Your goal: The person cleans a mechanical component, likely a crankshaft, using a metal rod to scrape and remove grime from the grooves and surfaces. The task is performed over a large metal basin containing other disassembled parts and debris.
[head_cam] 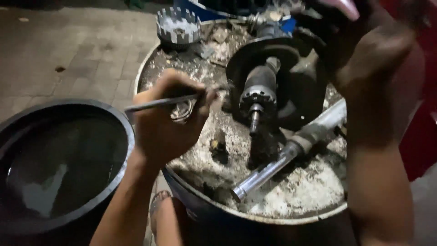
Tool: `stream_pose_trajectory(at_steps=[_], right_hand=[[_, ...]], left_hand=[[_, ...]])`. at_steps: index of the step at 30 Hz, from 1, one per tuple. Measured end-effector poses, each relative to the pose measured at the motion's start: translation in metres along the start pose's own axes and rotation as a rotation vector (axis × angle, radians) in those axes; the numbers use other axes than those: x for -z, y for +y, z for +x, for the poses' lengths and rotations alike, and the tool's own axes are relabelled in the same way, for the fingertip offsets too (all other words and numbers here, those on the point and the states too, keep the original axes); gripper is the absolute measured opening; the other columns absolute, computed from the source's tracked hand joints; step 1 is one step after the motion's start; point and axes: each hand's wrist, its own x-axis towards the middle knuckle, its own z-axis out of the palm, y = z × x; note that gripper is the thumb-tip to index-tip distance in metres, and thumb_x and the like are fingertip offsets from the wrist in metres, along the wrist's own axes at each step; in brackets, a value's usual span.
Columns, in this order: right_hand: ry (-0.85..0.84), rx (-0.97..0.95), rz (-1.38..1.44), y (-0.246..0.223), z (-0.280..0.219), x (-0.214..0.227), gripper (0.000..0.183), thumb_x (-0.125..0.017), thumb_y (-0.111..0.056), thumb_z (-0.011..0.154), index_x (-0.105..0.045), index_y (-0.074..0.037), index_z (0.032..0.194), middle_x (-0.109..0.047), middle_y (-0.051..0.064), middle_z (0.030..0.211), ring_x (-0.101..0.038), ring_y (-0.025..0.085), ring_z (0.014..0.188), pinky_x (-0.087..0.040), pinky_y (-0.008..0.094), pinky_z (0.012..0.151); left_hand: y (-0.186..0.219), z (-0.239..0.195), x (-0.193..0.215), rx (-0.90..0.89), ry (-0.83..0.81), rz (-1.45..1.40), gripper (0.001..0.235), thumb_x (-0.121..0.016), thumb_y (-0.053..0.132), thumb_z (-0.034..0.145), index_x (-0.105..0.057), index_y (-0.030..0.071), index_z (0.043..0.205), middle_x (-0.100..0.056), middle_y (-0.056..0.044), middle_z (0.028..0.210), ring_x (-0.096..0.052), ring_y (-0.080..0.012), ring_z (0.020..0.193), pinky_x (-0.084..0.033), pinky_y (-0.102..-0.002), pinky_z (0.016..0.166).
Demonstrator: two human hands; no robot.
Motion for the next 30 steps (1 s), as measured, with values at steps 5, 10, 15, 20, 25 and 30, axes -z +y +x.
stream_pose_trajectory(at_steps=[5, 10, 15, 20, 25, 30], right_hand=[[-0.616, 0.441, -0.663, 0.036, 0.026, 0.053, 0.071, -0.020, -0.058, 0.113, -0.033, -0.003, 0.155, -0.058, 0.032, 0.141, -0.062, 0.041, 0.132, -0.050, 0.047, 0.127], [-0.494, 0.173, -0.492, 0.035, 0.026, 0.038, 0.090, -0.036, -0.081, 0.087, -0.045, -0.015, 0.147, -0.058, 0.021, 0.150, -0.061, 0.035, 0.140, -0.055, 0.044, 0.114], [-0.726, 0.758, -0.809, 0.037, 0.027, 0.047, 0.034, -0.020, -0.013, 0.128, -0.025, -0.001, 0.160, -0.049, 0.042, 0.150, -0.055, 0.053, 0.142, -0.047, 0.059, 0.130], [-0.469, 0.221, -0.635, 0.035, 0.022, 0.039, 0.088, -0.024, -0.077, 0.090, -0.059, -0.011, 0.137, -0.067, 0.012, 0.138, -0.067, 0.022, 0.134, -0.058, 0.031, 0.118], [-0.417, 0.690, -1.053, 0.075, 0.072, 0.140, 0.052, -0.041, -0.024, 0.115, -0.018, -0.011, 0.160, -0.052, 0.029, 0.147, -0.059, 0.040, 0.129, -0.055, 0.047, 0.108], [-0.364, 1.058, -1.314, 0.047, 0.049, 0.089, 0.027, -0.056, 0.007, 0.120, -0.051, 0.010, 0.146, -0.057, 0.034, 0.123, -0.060, 0.047, 0.101, -0.049, 0.053, 0.079]], left_hand=[[-0.003, 0.000, -0.019, -0.050, -0.055, -0.203, 0.016, -0.068, -0.002, 0.098, -0.053, 0.002, 0.100, -0.070, -0.013, 0.086, -0.079, -0.0228, 0.078, -0.068, -0.029, 0.068], [0.018, 0.000, -0.003, 0.019, 0.141, -0.346, 0.019, -0.071, 0.000, 0.097, -0.055, 0.005, 0.105, -0.070, -0.011, 0.093, -0.078, -0.0204, 0.082, -0.069, -0.029, 0.075], [-0.007, -0.004, -0.015, -0.022, 0.025, -0.091, 0.012, -0.064, 0.004, 0.102, -0.054, 0.000, 0.097, -0.069, -0.015, 0.082, -0.079, -0.0236, 0.071, -0.067, -0.027, 0.060], [-0.009, -0.005, -0.023, -0.065, 0.011, -0.093, 0.008, -0.064, 0.001, 0.100, -0.056, 0.000, 0.098, -0.071, -0.014, 0.085, -0.080, -0.0232, 0.074, -0.068, -0.029, 0.065], [0.004, -0.005, -0.013, -0.029, 0.003, -0.176, 0.014, -0.071, 0.000, 0.096, -0.058, 0.001, 0.098, -0.070, -0.013, 0.089, -0.076, -0.0214, 0.076, -0.067, -0.030, 0.069], [-0.014, -0.010, -0.018, -0.102, -0.046, 0.070, 0.021, -0.071, -0.008, 0.093, -0.053, 0.003, 0.090, -0.063, -0.012, 0.079, -0.060, -0.0204, 0.063, -0.054, -0.034, 0.057]])
